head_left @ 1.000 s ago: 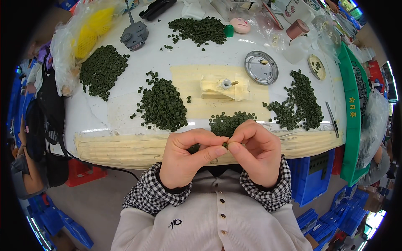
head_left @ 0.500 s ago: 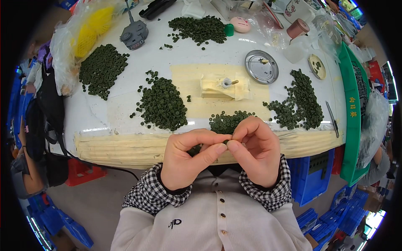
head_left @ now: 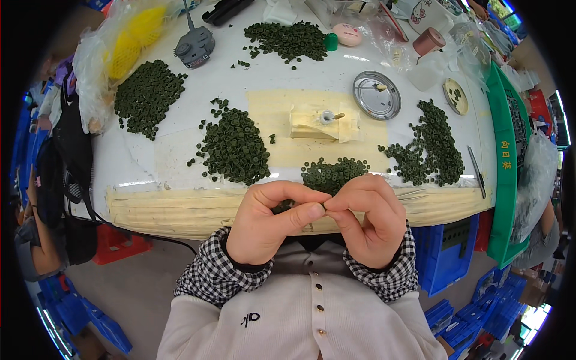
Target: Assembling small green plastic components onto white strips at a factory workbench.
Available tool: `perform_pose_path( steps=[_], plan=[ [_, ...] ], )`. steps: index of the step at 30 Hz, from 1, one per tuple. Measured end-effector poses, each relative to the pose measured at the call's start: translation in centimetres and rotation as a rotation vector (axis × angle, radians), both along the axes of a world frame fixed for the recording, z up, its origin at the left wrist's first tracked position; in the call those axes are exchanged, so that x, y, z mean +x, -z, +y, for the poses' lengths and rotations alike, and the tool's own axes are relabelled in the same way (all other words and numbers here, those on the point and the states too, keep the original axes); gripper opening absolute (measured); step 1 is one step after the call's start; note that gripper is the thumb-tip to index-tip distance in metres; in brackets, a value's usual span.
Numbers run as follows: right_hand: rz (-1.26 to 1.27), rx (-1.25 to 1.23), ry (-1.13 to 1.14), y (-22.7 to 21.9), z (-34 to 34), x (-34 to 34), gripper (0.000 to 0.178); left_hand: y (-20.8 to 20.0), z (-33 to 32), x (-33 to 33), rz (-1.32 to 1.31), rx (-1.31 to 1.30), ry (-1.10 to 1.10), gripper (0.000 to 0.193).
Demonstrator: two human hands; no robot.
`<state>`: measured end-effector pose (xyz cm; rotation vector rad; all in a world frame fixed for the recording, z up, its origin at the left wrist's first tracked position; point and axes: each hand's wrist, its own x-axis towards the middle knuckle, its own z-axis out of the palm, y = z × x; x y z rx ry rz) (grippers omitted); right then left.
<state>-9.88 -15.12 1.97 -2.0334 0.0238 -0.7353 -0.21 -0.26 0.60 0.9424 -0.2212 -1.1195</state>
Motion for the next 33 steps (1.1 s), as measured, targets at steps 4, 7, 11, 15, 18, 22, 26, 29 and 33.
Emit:
perform_pose_path(
  steps=[4, 7, 11, 15, 18, 22, 26, 29, 33],
  plan=[
    [0.006, -0.008, -0.013, 0.0, -0.1, -0.1, 0.017, -0.3, -0.1, 0.0, -0.077, 0.017, 0.009, 0.009],
    [0.022, 0.071, -0.044, 0.1, -0.2, -0.1, 0.016, -0.2, 0.0, 0.1, -0.168, 0.058, 0.004, 0.009],
    [0.077, 0.270, -0.080, 0.4, 0.0, -0.3, 0.013, 0.5, 0.0, -0.2, -0.341, 0.039, -0.048, 0.009],
    [0.171, 0.522, -0.077, 0.3, 0.5, -0.5, 0.010, 0.4, 0.1, -0.3, -0.414, 0.053, -0.080, 0.007],
    [0.189, 0.612, -0.101, 0.1, 0.7, -0.3, 0.009, 0.4, 0.1, -0.3, -0.478, 0.059, -0.105, 0.006],
    [0.194, 0.533, -0.105, 0.2, 0.7, -0.3, 0.010, 0.4, 0.0, -0.7, -0.460, 0.071, -0.140, 0.006],
    [0.182, 0.365, -0.105, 0.3, 0.5, -0.3, 0.010, 0.4, 0.2, -0.7, -0.482, 0.067, -0.148, 0.005],
    [0.157, 0.389, -0.101, 0.4, 0.7, -0.1, 0.011, 0.7, 0.3, -0.7, -0.443, 0.050, -0.155, 0.005],
    [0.177, 0.455, -0.022, 0.4, 1.1, 0.0, 0.014, 0.1, 0.3, -0.7, -0.217, 0.058, -0.180, 0.006]
  ],
)
